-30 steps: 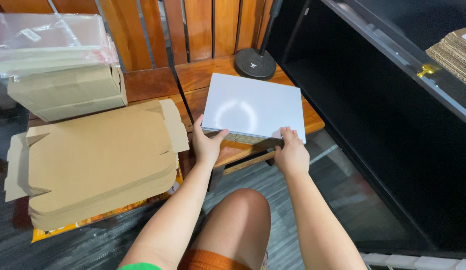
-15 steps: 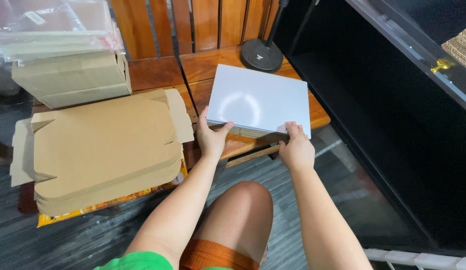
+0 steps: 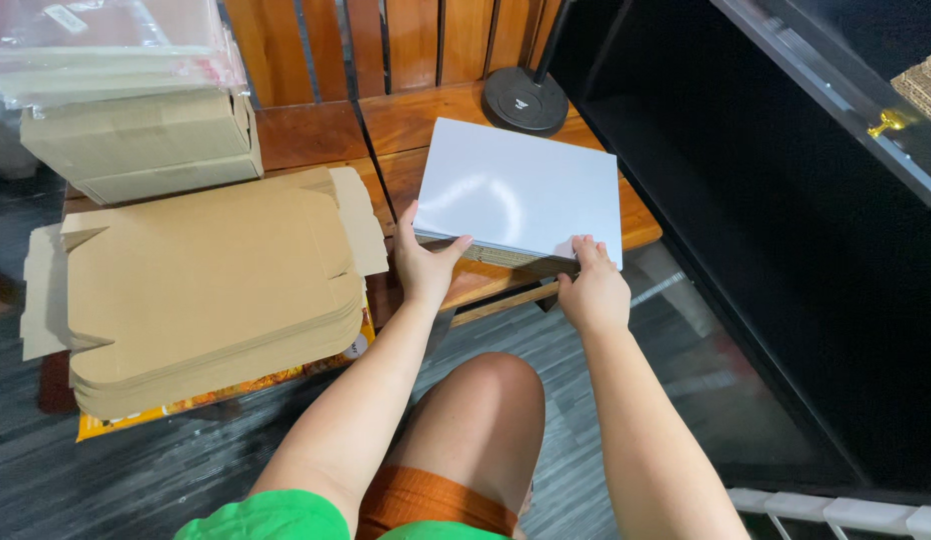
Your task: The person repeatedly picks up stacks of white paper from a wooden chair and places them onto a black shelf. The person handles the paper by hand, moving it between the chair and the shelf multiple times.
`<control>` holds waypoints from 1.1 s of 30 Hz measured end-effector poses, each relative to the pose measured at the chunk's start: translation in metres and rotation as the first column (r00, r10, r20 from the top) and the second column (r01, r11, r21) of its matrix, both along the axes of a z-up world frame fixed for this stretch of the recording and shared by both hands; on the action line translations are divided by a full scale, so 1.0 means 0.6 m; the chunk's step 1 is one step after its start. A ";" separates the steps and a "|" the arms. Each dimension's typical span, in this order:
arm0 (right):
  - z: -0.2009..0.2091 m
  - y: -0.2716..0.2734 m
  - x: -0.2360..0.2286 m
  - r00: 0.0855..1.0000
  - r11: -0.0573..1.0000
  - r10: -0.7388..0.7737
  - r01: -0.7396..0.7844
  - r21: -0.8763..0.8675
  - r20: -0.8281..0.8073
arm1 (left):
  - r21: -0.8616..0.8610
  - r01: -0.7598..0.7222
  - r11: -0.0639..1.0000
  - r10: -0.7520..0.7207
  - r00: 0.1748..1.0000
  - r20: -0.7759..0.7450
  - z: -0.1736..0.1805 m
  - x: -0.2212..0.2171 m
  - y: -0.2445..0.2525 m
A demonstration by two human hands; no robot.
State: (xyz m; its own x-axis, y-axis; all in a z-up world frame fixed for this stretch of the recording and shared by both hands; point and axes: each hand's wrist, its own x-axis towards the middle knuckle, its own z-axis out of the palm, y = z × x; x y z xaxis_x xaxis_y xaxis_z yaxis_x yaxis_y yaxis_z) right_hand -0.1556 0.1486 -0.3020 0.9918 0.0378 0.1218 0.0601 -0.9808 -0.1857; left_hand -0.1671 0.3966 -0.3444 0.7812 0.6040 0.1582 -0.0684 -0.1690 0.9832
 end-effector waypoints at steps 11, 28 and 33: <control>0.010 0.003 -0.004 1.000 1.000 -0.009 0.009 0.002 -0.017 | 0.081 -0.014 0.997 0.016 1.000 -0.027 0.026 0.006 -0.010; 0.029 0.010 -0.017 0.998 1.000 -0.023 0.024 0.012 -0.060 | -0.505 -0.082 0.859 0.023 0.992 -0.122 0.126 0.031 -0.015; 0.025 0.007 -0.015 0.998 1.000 0.003 -0.002 0.023 -0.056 | -0.545 0.007 0.839 -0.095 0.986 -0.134 0.184 -0.017 -0.009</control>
